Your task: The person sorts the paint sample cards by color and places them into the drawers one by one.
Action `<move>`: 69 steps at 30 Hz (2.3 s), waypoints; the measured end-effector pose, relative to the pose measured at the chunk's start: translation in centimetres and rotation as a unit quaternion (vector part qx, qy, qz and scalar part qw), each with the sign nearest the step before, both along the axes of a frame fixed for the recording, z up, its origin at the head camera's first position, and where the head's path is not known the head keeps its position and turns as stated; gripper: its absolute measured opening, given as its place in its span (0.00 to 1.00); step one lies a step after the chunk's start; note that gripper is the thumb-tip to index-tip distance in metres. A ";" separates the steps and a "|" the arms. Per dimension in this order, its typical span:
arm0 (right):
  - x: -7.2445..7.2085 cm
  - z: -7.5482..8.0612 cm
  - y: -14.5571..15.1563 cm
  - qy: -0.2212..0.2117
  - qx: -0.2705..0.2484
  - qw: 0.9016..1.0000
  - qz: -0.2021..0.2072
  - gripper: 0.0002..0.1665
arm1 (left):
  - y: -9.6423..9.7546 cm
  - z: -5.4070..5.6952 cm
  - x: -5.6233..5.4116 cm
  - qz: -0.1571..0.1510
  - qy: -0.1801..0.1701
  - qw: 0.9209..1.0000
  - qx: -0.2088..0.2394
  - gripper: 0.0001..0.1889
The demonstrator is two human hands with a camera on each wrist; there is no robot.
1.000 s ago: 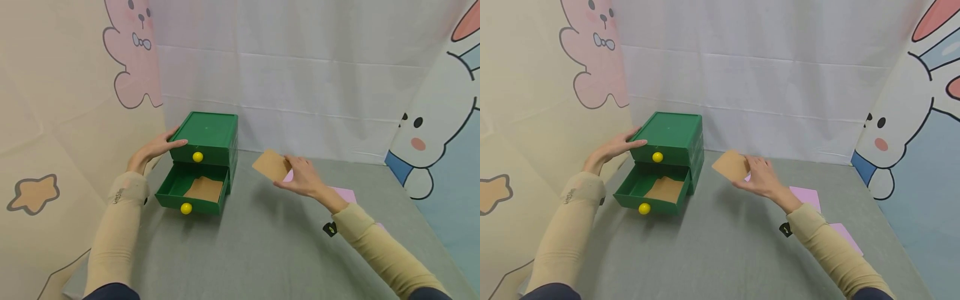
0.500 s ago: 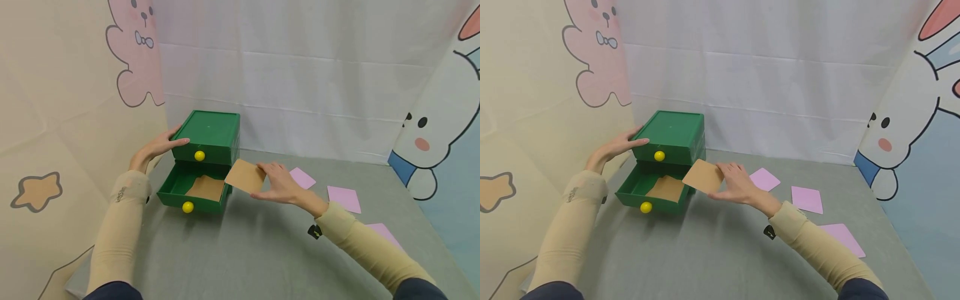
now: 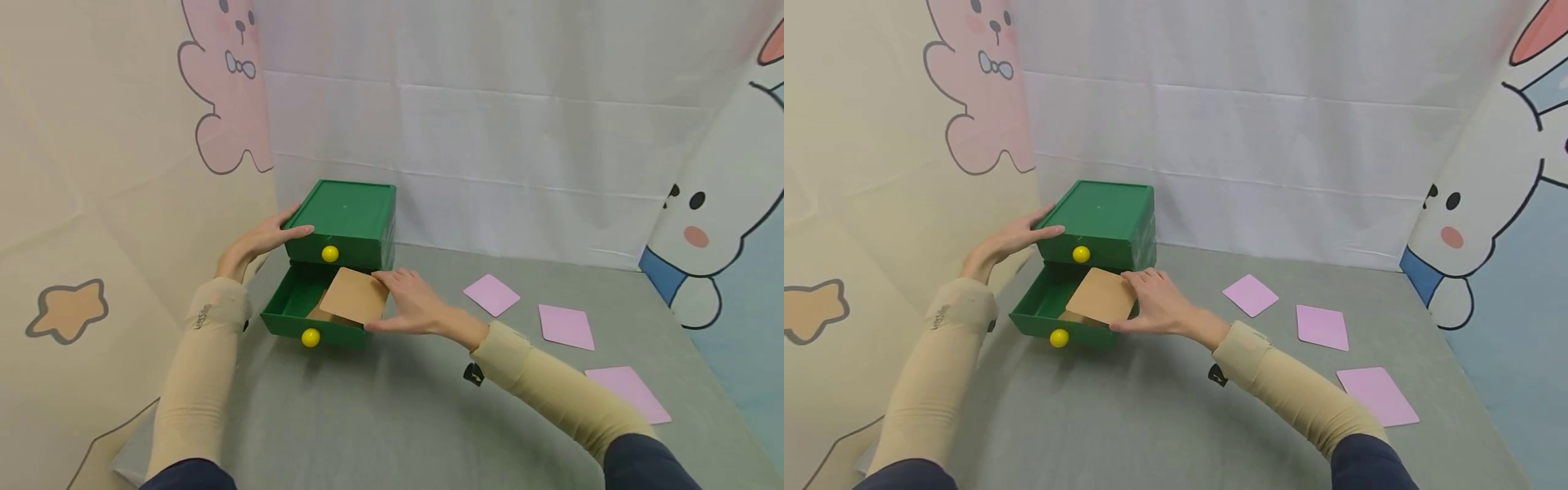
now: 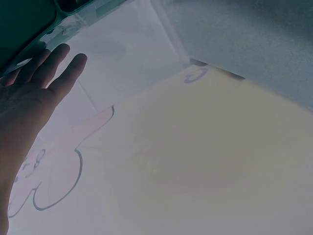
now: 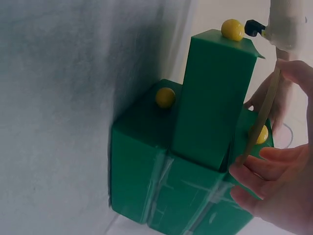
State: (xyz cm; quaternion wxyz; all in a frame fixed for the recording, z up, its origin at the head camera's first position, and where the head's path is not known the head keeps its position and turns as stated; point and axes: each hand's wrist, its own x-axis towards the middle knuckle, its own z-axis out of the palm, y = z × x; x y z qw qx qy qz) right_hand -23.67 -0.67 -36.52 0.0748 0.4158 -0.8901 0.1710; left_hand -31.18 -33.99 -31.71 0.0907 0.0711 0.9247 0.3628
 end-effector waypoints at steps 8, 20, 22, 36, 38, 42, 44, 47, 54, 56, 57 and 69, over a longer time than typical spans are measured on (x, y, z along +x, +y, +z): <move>-0.7 -0.4 -3.0 -0.019 0.013 1.000 0.005 0.49 | -0.2 -0.2 -0.2 -0.005 0.001 1.000 0.012 0.48; -0.9 -0.9 -4.3 -0.041 0.005 0.999 0.022 0.46 | -0.4 0.1 -0.3 -0.005 0.006 1.000 0.019 0.48; -0.5 -1.1 -4.2 -0.030 -0.019 0.999 0.030 0.41 | -0.5 0.1 -0.3 -0.007 0.008 1.000 0.017 0.48; 9.6 -4.2 -6.6 -0.167 -0.287 0.928 0.170 0.08 | -0.8 -0.1 0.0 -0.006 0.008 1.000 0.009 0.47; 10.3 -5.0 -7.3 -0.298 -0.291 0.900 0.130 0.11 | -0.7 -0.2 0.0 -0.006 0.009 1.000 0.003 0.48; 10.2 -6.6 -8.9 -0.470 -0.321 0.821 0.046 0.19 | -0.5 -0.1 0.1 -0.006 0.012 1.000 0.003 0.48; 9.9 -7.1 -9.6 -0.502 -0.341 0.795 0.018 0.21 | -0.5 -0.1 0.1 -0.005 0.011 1.000 0.006 0.47; 9.5 -7.5 -10.4 -0.528 -0.369 0.765 -0.008 0.23 | -0.6 -0.1 0.1 -0.005 0.010 1.000 0.008 0.47; 9.0 -8.1 -12.5 -0.556 -0.414 0.719 -0.046 0.31 | -0.8 -0.4 -0.2 -0.010 0.015 1.000 0.006 0.48; 8.9 -8.3 -12.9 -0.559 -0.429 0.707 -0.063 0.32 | -0.7 -0.4 -0.2 -0.013 0.017 1.000 0.009 0.48; 8.8 -8.3 -13.2 -0.558 -0.436 0.702 -0.070 0.32 | -0.7 -0.4 -0.2 -0.014 0.017 1.000 0.011 0.47; 8.5 -9.0 -14.2 -0.506 -0.477 0.713 -0.087 0.25 | 1.0 2.2 2.6 -0.011 0.004 1.000 0.015 0.44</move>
